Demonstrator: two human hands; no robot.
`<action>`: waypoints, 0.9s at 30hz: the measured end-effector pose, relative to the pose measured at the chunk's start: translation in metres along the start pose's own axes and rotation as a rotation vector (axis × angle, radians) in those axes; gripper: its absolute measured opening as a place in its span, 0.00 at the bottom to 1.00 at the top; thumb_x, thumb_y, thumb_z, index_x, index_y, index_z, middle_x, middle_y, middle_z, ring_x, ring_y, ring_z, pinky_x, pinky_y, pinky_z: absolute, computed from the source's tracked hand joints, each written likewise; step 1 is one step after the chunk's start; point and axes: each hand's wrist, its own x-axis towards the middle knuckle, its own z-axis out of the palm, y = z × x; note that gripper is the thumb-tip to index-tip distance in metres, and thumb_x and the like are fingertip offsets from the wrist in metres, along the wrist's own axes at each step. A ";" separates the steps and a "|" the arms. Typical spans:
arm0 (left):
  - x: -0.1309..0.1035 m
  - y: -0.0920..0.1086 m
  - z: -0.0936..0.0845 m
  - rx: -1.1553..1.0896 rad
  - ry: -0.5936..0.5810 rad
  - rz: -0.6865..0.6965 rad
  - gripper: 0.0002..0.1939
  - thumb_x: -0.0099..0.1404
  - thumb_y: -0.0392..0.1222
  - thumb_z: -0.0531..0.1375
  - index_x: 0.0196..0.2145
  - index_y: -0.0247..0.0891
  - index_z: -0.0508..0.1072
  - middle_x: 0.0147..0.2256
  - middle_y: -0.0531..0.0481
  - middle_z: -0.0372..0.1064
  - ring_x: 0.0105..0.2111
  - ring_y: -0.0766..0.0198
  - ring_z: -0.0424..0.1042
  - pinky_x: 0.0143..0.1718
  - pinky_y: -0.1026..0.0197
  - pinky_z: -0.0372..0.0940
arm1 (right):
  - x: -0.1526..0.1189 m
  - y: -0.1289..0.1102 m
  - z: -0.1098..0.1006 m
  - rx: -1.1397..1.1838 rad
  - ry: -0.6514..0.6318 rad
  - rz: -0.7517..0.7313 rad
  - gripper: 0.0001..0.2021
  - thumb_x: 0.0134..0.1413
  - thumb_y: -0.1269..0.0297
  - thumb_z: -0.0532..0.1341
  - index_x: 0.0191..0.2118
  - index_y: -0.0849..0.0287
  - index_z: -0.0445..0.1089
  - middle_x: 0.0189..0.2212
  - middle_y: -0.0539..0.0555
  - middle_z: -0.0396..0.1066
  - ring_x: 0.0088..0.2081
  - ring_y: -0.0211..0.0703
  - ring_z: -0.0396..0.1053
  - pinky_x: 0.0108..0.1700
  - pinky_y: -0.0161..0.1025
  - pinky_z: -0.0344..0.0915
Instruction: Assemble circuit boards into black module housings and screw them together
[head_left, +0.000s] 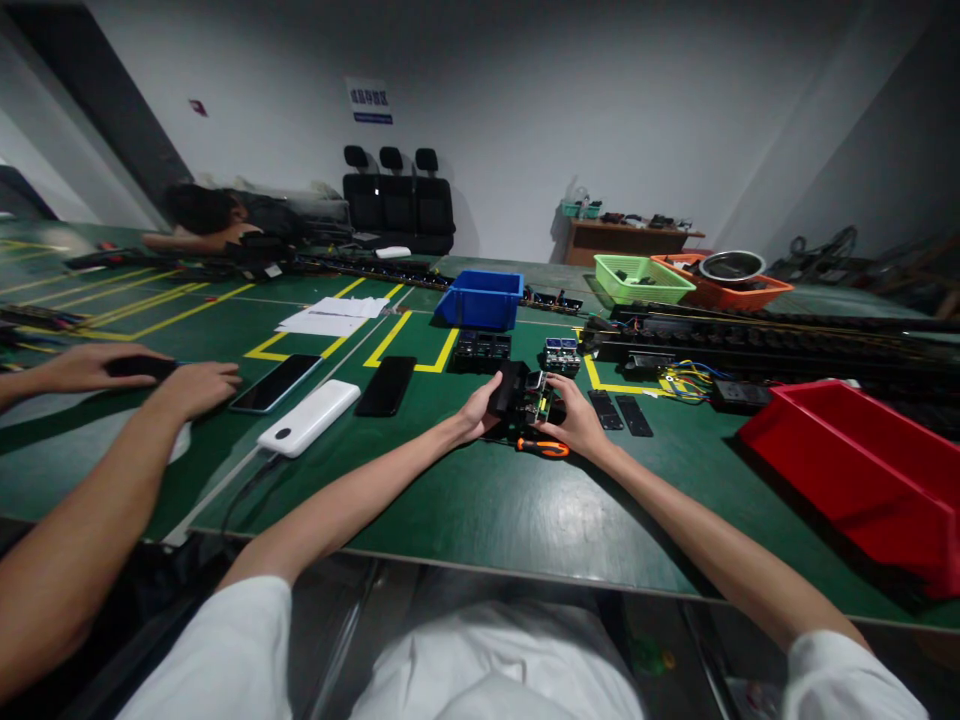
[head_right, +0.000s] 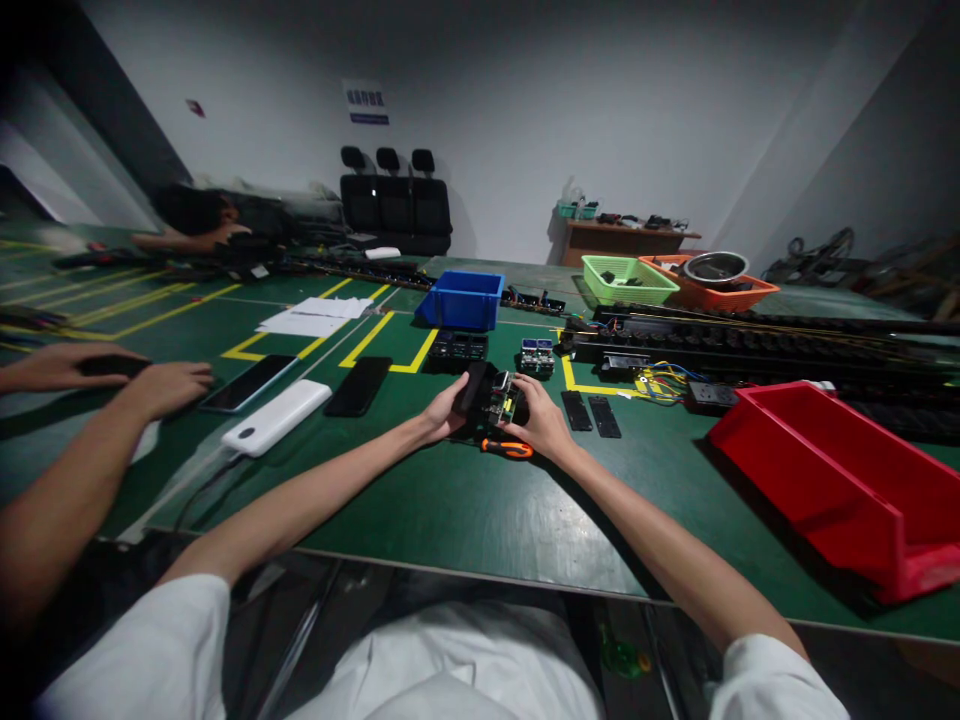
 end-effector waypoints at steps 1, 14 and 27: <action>0.000 0.001 -0.001 -0.012 0.002 -0.018 0.21 0.65 0.51 0.55 0.45 0.30 0.73 0.37 0.40 0.76 0.33 0.60 0.75 0.36 0.61 0.69 | 0.001 0.000 0.001 -0.002 -0.001 -0.002 0.35 0.43 0.61 0.67 0.58 0.54 0.55 0.59 0.60 0.56 0.58 0.54 0.59 0.56 0.54 0.62; 0.009 0.004 -0.008 -0.039 -0.064 -0.047 0.20 0.66 0.49 0.53 0.50 0.35 0.70 0.35 0.43 0.75 0.25 0.63 0.72 0.24 0.64 0.64 | 0.004 0.005 0.005 -0.084 0.016 0.055 0.34 0.43 0.59 0.66 0.57 0.55 0.55 0.52 0.59 0.63 0.50 0.53 0.67 0.49 0.49 0.66; 0.003 0.006 0.000 0.028 -0.037 0.016 0.20 0.64 0.50 0.56 0.47 0.32 0.71 0.24 0.48 0.71 0.18 0.69 0.66 0.17 0.68 0.56 | 0.001 0.000 0.006 -0.190 -0.038 0.023 0.35 0.44 0.59 0.65 0.59 0.56 0.52 0.53 0.62 0.62 0.48 0.55 0.68 0.45 0.50 0.68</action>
